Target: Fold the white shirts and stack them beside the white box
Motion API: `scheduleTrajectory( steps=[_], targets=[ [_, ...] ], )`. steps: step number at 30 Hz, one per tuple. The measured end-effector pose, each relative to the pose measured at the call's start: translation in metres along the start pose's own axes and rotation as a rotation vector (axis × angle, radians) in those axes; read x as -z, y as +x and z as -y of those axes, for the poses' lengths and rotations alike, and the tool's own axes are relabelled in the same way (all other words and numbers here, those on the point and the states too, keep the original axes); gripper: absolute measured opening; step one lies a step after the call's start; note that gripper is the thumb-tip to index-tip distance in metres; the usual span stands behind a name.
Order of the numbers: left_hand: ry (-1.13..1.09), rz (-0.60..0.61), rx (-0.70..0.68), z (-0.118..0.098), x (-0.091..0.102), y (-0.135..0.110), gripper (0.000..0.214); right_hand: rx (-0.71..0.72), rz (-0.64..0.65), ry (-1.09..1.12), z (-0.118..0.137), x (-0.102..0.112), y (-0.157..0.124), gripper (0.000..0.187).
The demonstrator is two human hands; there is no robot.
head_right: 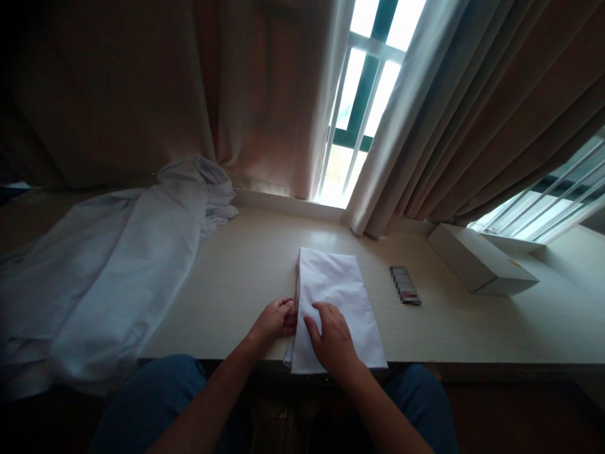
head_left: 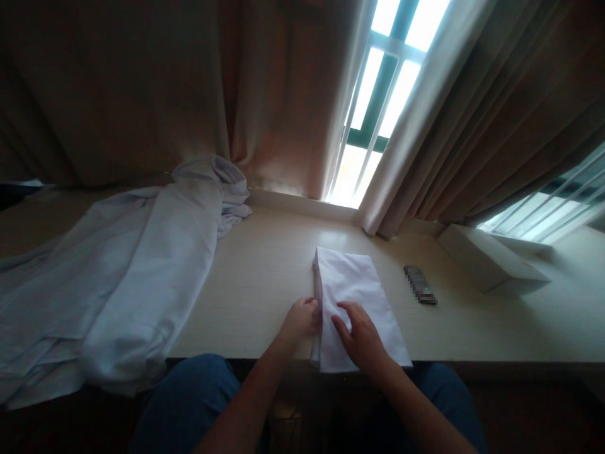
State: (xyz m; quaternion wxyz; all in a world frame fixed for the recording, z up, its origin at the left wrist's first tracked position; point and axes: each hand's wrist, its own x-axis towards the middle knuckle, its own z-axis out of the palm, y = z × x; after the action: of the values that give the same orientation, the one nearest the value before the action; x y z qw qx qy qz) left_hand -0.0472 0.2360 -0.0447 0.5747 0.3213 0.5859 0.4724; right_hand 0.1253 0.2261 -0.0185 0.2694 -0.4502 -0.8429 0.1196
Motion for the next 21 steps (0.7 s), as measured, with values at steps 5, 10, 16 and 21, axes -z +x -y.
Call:
scheduleTrajectory(
  steps=[5, 10, 16, 21],
  targets=[
    [0.130, 0.073, 0.006, 0.006, 0.007, -0.014, 0.021, 0.138, 0.119, -0.183, -0.003, -0.010, -0.055, 0.091],
    [0.276, 0.140, 0.017, 0.009, 0.006, -0.018, 0.021, 0.205, 0.117, -0.293, -0.012, -0.047, -0.073, 0.063],
    [0.298, 0.082, -0.003, 0.007, 0.021, -0.011, 0.033, -0.012, 0.067, 0.164, -0.023, -0.021, -0.055, 0.028],
    [0.368, -0.023, -0.105, 0.011, 0.026, -0.003, 0.035, -0.581, -0.121, 0.738, -0.047, 0.010, -0.025, 0.038]
  ],
)
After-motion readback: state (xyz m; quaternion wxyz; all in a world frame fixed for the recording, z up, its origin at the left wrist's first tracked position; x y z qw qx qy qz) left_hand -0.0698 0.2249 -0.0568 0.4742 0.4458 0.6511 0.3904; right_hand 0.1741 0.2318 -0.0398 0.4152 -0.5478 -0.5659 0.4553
